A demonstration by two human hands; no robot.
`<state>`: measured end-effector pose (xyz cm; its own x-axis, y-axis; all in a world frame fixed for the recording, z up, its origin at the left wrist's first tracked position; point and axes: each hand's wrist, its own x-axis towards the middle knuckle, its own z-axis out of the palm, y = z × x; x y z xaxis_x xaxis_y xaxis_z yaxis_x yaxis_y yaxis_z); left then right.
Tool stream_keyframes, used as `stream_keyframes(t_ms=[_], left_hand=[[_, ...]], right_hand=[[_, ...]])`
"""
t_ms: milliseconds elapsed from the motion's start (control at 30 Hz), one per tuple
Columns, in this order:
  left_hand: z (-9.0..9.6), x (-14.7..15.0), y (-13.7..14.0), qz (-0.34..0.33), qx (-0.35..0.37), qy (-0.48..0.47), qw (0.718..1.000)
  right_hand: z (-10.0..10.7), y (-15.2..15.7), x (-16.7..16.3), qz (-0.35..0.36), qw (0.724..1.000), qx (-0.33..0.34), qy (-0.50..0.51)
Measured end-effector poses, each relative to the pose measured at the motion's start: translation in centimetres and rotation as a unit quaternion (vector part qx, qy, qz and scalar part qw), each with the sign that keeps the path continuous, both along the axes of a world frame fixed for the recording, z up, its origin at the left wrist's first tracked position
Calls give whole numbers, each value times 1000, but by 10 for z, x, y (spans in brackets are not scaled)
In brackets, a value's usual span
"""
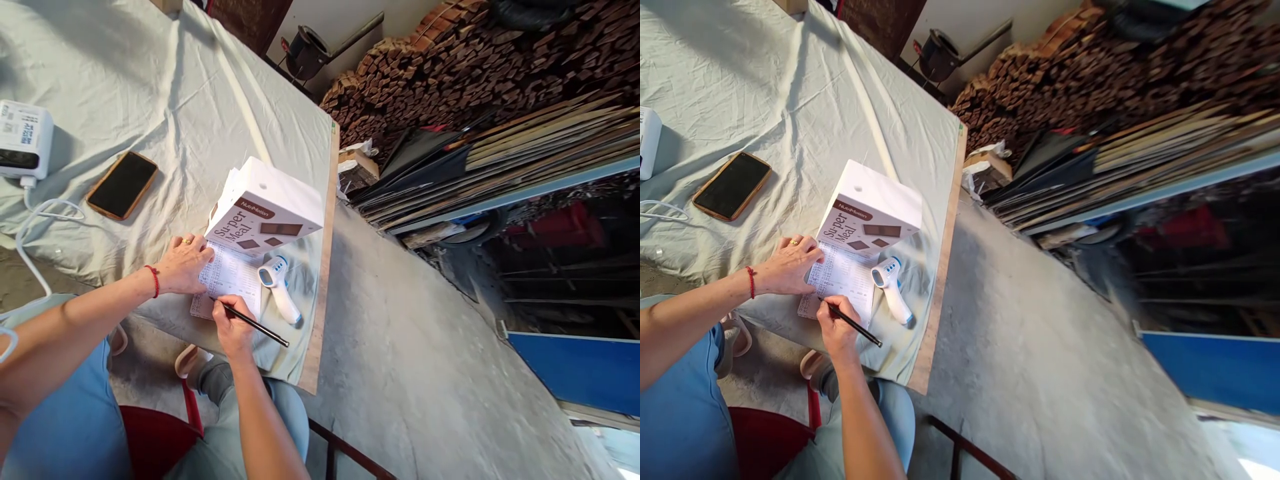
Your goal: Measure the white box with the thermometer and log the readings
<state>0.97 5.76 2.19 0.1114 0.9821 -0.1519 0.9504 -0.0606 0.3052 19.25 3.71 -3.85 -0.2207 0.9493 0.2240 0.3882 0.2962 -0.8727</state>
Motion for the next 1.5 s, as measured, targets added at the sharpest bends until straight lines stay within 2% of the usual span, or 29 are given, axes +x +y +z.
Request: stream_keyframes(t_ms=[233, 400, 767, 1100, 1500], left_hand=[[1, 1, 0, -1, -7, 2, 1000], [4, 1, 1, -3, -18, 5, 1000], [7, 1, 1, -3, -24, 9, 1000], [6, 1, 1, -1, -21, 4, 1000], [7, 0, 0, -4, -27, 11, 1000]], right_hand=[[-3, 0, 1, 19, 999, 0, -43], [-6, 0, 2, 21, 997, 48, -52], [-4, 0, 1, 23, 993, 108, -44], [-6, 0, 2, 16, 993, 102, -53], [-4, 0, 2, 11, 990, 137, -44]])
